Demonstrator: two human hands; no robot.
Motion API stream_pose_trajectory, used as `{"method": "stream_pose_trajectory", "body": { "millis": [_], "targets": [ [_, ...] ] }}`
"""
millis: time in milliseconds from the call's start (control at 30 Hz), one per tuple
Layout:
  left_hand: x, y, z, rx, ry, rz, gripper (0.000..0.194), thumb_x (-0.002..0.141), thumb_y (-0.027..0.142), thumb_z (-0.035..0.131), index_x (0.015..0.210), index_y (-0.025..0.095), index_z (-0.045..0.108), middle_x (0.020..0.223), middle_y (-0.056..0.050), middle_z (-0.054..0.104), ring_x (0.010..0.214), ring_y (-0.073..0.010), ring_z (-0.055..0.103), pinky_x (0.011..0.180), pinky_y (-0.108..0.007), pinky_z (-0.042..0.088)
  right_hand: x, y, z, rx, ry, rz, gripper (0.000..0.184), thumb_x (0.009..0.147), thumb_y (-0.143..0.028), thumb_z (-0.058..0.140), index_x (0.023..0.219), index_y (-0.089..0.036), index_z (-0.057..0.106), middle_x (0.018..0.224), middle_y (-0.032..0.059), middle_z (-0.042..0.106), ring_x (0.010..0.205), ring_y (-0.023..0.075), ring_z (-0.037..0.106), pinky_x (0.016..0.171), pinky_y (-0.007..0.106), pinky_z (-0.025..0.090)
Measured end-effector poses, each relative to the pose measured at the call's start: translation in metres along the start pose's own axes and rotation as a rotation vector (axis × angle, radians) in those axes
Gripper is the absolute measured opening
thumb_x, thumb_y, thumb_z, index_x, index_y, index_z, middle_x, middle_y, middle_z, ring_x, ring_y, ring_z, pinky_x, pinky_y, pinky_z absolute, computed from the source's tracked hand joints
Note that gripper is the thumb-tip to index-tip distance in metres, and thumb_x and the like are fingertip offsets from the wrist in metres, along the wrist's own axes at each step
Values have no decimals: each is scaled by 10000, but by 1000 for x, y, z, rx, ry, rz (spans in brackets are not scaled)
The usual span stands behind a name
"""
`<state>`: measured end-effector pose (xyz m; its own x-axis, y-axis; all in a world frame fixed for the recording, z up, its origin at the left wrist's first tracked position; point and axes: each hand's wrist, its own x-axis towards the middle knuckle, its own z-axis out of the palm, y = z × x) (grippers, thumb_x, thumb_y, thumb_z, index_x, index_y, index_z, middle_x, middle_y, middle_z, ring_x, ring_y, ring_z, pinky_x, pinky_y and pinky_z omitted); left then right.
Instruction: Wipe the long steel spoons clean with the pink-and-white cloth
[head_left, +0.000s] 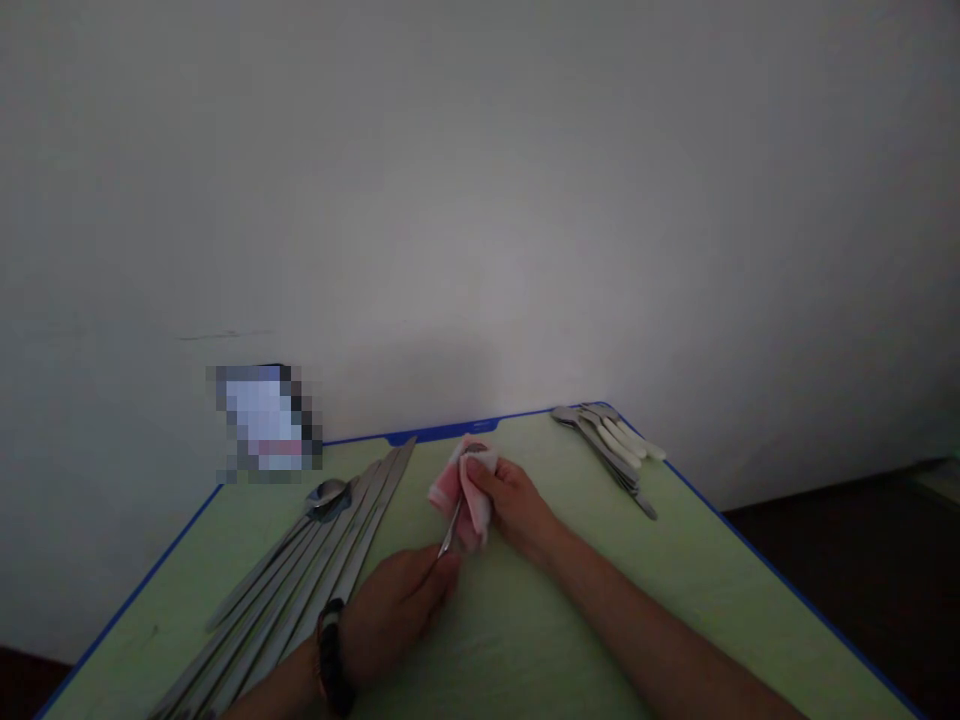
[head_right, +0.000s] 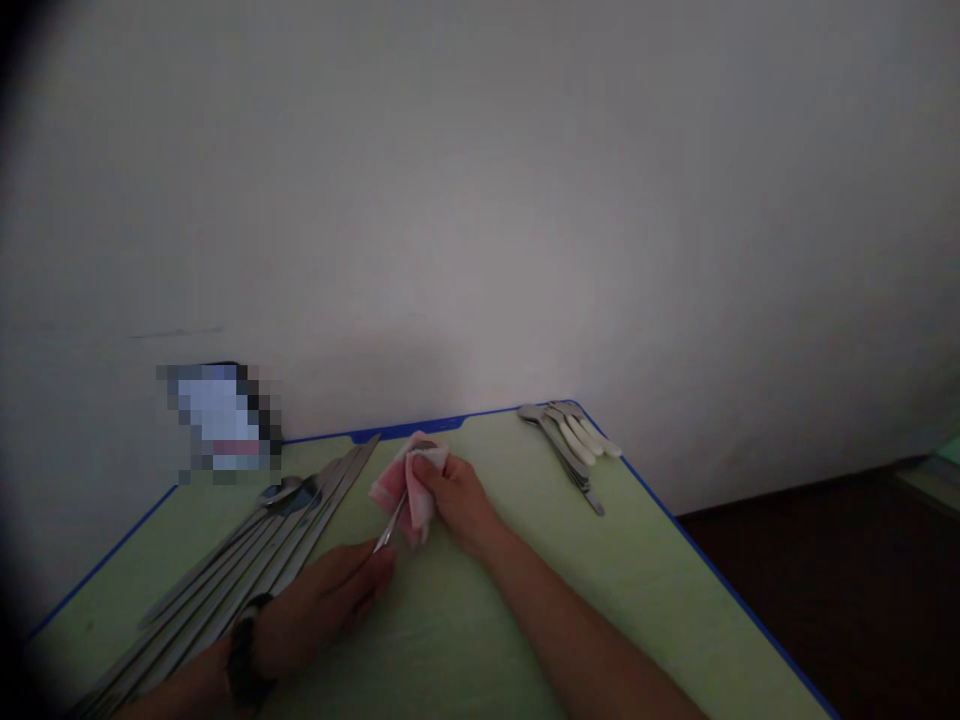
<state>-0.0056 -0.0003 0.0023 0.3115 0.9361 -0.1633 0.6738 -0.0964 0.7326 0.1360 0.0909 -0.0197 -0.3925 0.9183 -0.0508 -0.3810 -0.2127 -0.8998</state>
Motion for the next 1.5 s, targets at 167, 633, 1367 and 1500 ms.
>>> {"method": "stream_pose_trajectory", "body": {
  "millis": [167, 633, 1367, 1500],
  "targets": [
    [-5, 3, -2, 80, -55, 12, 492, 887, 491, 211, 526, 202, 376, 513, 25, 384, 525, -134, 395, 578, -260, 301, 0, -26, -31, -59, -369, 139, 281, 627, -312, 722, 811, -116, 642, 747, 37, 663, 645, 109, 582, 655, 235, 442],
    [-6, -2, -8, -242, -77, -8, 525, 866, 529, 291, 465, 210, 403, 462, 27, 390, 503, -133, 408, 577, -239, 345, -7, -33, -27, -251, -418, 169, 314, 634, -401, 695, 754, -114, 648, 694, 24, 670, 596, 111, 583, 580, 222, 443],
    [-2, 1, 5, 47, 78, 35, 452, 906, 437, 190, 562, 209, 372, 521, 23, 421, 501, -131, 404, 546, -254, 282, -17, 11, 37, 77, 162, 115, 391, 665, -523, 618, 644, -137, 564, 495, -2, 541, 421, 91, 477, 421, 214, 361],
    [-1, 0, 3, -7, 63, 20, 475, 907, 446, 186, 547, 205, 381, 502, 29, 429, 498, -126, 416, 571, -247, 319, -6, 8, 18, -55, 176, 25, 365, 655, -499, 635, 644, -143, 561, 502, -16, 537, 415, 75, 438, 392, 194, 324]
  ]
}}
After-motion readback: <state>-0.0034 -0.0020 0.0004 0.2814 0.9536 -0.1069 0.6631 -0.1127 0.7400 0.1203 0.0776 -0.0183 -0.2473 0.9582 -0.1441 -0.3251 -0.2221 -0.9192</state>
